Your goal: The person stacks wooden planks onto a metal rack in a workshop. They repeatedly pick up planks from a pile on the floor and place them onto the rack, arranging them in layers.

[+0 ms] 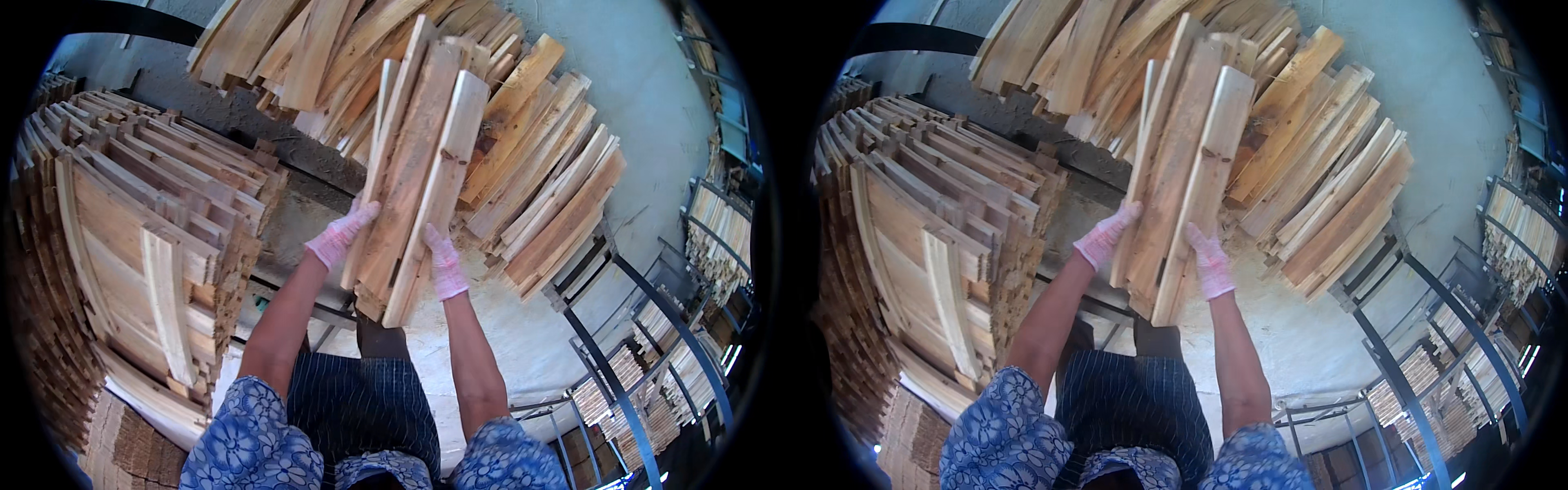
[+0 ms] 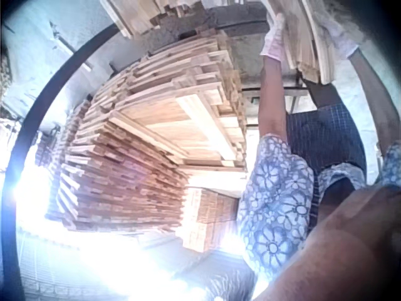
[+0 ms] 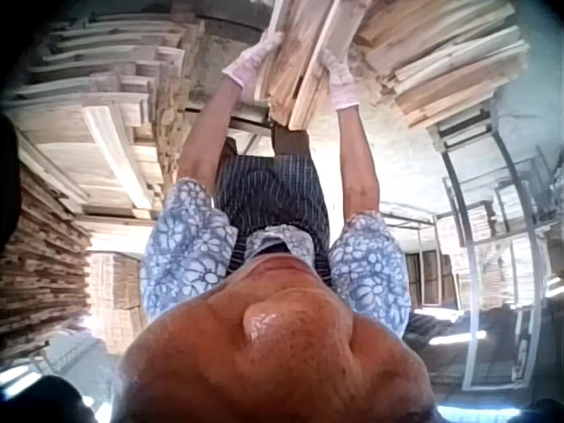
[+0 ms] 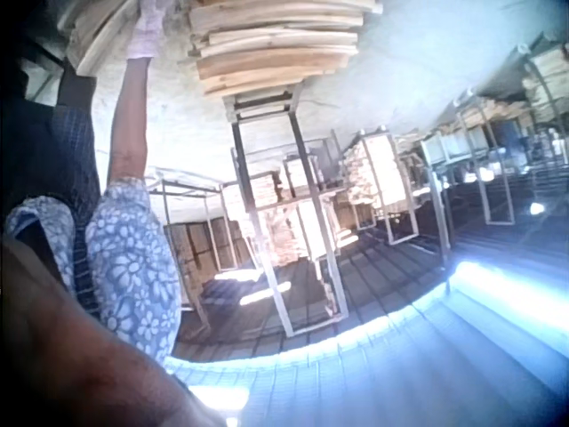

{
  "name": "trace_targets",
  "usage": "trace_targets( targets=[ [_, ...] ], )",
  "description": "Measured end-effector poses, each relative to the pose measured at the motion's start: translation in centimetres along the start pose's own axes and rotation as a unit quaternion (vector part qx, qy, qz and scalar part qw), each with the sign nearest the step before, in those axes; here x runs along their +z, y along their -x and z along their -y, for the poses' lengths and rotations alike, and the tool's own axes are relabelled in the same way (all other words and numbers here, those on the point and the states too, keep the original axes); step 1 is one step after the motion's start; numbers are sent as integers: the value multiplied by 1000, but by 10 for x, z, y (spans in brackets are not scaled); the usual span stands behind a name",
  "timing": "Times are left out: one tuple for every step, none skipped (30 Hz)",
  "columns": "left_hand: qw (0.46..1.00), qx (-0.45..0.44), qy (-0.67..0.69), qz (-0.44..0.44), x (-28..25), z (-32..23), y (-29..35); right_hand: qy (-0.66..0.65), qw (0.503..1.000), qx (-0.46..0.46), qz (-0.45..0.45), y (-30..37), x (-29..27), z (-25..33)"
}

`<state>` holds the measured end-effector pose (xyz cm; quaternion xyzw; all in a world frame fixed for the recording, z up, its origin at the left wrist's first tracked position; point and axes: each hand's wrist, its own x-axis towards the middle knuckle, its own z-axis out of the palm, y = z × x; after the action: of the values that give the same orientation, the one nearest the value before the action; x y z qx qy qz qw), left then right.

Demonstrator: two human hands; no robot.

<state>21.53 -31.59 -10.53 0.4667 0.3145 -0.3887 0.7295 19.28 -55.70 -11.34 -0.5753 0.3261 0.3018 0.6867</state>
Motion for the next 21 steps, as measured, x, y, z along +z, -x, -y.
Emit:
trace_targets(
  targets=[
    [1000, 18, 21, 14, 5, 5, -9, 15, 997, -71, -18, -15, -9, -24],
    [998, 35, 50, 14, 4, 7, -10, 0, 999, -47, -8, -10, 0, -13],
    [998, 8, 59, 19, -1, 9, -8, -16, 1000, -23, 2, -4, 6, 0],
    [998, -15, 62, 30, 2, -2, -3, -35, 999, -8, 9, 2, 13, 16],
    [998, 11, 62, 20, 7, -13, 9, -26, 1000, 1, -1, 9, 18, 20],
    [998, 12, 46, 29, -1, 0, 13, -26, 1000, 3, 6, 23, 22, 21],
    [999, 20, 34, 32, -17, 22, 18, -20, 1000, 2, 21, 40, 30, 21],
    [997, 23, 60, 49, -13, 24, 37, -21, 999, 1, 26, 60, 30, 15],
    [994, 23, 84, 62, -8, 24, 58, -14, 1000, -5, 19, 76, 23, -6],
    [996, 13, 71, 56, -14, 41, 82, -28, 999, 2, 31, 101, 26, -19],
    [997, 8, 58, 49, -25, 62, 100, -41, 998, 6, 45, 123, 30, -26],
    [998, -4, 47, 43, -29, 68, 121, -50, 998, 17, 40, 145, 36, -32],
    [998, -17, 36, 38, -33, 74, 142, -58, 997, 29, 35, 168, 46, -33],
    [998, -37, 28, 35, -30, 62, 172, -67, 997, 41, 28, 190, 55, -33],
    [998, -55, 24, 25, -29, 51, 202, -62, 996, 48, 34, 208, 63, -31],
    [998, -30, 44, 21, -29, 47, 226, -56, 996, 56, 46, 224, 69, -27],
    [998, -3, 62, 15, -28, 42, 248, -50, 995, 64, 59, 235, 77, -20],
    [996, 24, 82, 8, -29, 42, 268, -19, 996, 57, 68, 246, 85, -10],
    [994, 58, 86, -14, -36, 54, 284, 17, 995, 50, 86, 256, 99, 6],
    [994, 90, 40, -48, -42, 58, 301, 44, 992, 29, 117, 263, 115, 22],
    [987, 122, 69, -79, -43, 63, 319, 67, 987, 6, 148, 268, 129, 36]
  ],
)
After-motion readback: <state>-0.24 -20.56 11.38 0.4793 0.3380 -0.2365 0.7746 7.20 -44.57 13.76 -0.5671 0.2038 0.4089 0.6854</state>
